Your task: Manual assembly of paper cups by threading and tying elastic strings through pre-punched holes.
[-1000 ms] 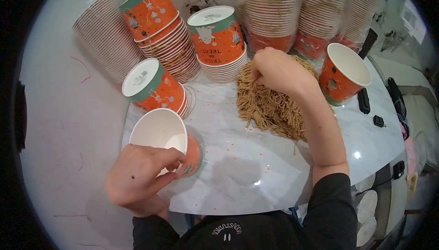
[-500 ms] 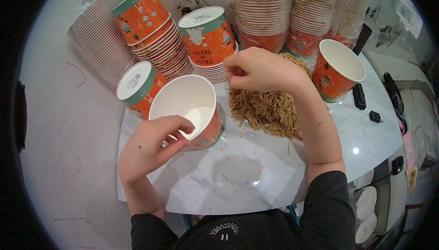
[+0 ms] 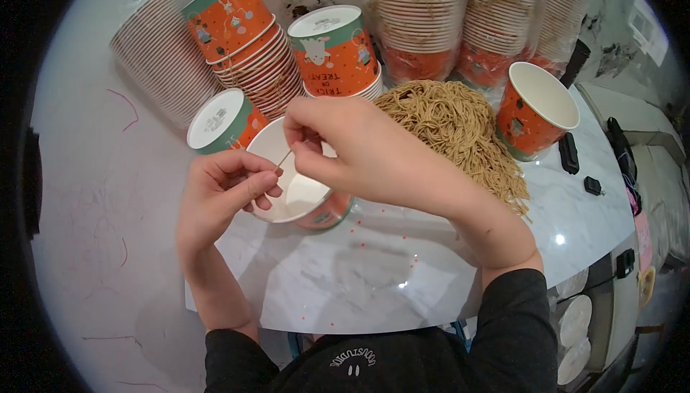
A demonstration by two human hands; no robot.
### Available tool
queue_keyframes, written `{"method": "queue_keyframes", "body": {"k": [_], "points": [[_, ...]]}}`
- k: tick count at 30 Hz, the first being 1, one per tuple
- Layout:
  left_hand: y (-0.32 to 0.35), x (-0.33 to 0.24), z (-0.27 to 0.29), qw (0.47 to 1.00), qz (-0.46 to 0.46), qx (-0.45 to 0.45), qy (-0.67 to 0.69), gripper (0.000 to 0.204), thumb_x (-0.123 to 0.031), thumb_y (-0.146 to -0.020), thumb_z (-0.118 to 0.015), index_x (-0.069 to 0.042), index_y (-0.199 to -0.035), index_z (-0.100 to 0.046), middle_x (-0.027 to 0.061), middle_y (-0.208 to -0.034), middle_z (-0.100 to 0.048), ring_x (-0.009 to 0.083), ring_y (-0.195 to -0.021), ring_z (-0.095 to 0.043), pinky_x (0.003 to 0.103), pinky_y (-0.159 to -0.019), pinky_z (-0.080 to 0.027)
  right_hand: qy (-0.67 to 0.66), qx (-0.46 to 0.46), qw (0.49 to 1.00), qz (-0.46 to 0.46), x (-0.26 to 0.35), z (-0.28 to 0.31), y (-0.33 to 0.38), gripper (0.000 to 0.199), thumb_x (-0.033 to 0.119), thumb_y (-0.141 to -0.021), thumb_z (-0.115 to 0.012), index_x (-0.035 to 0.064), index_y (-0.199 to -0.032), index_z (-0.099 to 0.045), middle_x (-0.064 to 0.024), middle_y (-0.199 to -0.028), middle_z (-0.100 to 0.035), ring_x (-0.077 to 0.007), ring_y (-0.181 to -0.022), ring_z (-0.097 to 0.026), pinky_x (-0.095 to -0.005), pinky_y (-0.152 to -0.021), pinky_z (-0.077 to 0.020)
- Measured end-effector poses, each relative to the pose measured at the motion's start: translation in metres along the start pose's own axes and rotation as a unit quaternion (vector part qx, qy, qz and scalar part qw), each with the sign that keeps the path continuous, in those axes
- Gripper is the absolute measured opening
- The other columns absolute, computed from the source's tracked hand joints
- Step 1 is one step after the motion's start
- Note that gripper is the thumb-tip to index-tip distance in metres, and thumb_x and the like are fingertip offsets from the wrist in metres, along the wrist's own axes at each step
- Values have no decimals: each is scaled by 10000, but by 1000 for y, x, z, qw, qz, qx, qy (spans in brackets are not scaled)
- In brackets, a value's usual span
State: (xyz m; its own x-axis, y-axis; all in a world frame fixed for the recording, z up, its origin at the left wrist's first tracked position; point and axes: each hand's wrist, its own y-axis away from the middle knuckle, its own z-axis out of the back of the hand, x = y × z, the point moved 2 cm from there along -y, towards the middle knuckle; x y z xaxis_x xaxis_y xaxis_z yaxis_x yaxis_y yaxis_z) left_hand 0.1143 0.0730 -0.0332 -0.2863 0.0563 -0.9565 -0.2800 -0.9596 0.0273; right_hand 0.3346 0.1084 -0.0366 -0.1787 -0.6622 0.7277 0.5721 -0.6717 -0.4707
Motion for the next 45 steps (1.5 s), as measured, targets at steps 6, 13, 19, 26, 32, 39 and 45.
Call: {"method": "queue_keyframes", "body": {"k": [6, 13, 19, 26, 32, 39, 45], "points": [[2, 2, 3, 999, -40, -11, -9, 147, -130, -966, -704, 16, -984, -704, 12, -784, -679, 29, -692, -599, 193, -584, -462, 66, -19, 994, 80, 5, 4, 1, 129, 102, -871, -673, -12, -903, -620, -109, -769, -624, -240, -695, -626, -353, -646, -498], [6, -2, -3, 996, -83, 1, 14, 180, -157, -1047, -580, -3, -984, -648, -22, -846, -631, 11, -731, -541, 181, -608, -418, 15, -42, 997, 67, 10, 0, 2, 94, 62, -865, -730, 0, -928, -699, -65, -802, -658, -178, -724, -626, -302, -641, -486], [6, 1, -19, 996, -89, -3, 14, 170, -144, -1051, -559, -1, -997, -633, -15, -867, -633, 37, -763, -565, 213, -654, -462, 39, -88, 987, 127, 8, 2, 3, 106, 87, -841, -721, 7, -903, -691, -90, -781, -656, -218, -704, -645, -333, -619, -503], [-14, 23, -54, 970, -71, 12, -232, 494, -236, -883, -721, 8, -1294, -597, 150, -1077, -712, 267, -951, -703, 356, -783, -565, 63, -165, 983, 44, 0, 20, 1, 131, 110, -795, -687, 7, -876, -684, -86, -670, -602, -182, -597, -586, -323, -584, -485], [-15, 20, -23, 995, -99, -22, -7, 506, 75, -813, -533, 44, -1317, -565, 81, -1141, -661, 124, -1009, -638, 267, -832, -551, 46, -185, 981, 18, -5, 35, 3, 135, 113, -795, -680, 4, -874, -676, -73, -627, -563, -143, -567, -540, -299, -576, -458], [-8, 6, -4, 995, -81, 11, 62, 427, 106, -827, -530, 61, -1250, -571, 75, -1137, -663, 78, -979, -627, 212, -754, -519, -8, -113, 993, -19, -8, 37, 3, 97, 74, -862, -683, -12, -905, -675, 11, -671, -568, -56, -627, -511, -234, -585, -416], [-6, 7, 3, 993, -103, -2, 53, 324, 99, -823, -548, 18, -1134, -589, 38, -1053, -664, 50, -928, -600, 179, -700, -461, 44, -127, 990, 46, -12, 43, -1, 153, 126, -869, -693, -6, -945, -680, -65, -900, -649, -111, -730, -618, -266, -669, -493]]}}
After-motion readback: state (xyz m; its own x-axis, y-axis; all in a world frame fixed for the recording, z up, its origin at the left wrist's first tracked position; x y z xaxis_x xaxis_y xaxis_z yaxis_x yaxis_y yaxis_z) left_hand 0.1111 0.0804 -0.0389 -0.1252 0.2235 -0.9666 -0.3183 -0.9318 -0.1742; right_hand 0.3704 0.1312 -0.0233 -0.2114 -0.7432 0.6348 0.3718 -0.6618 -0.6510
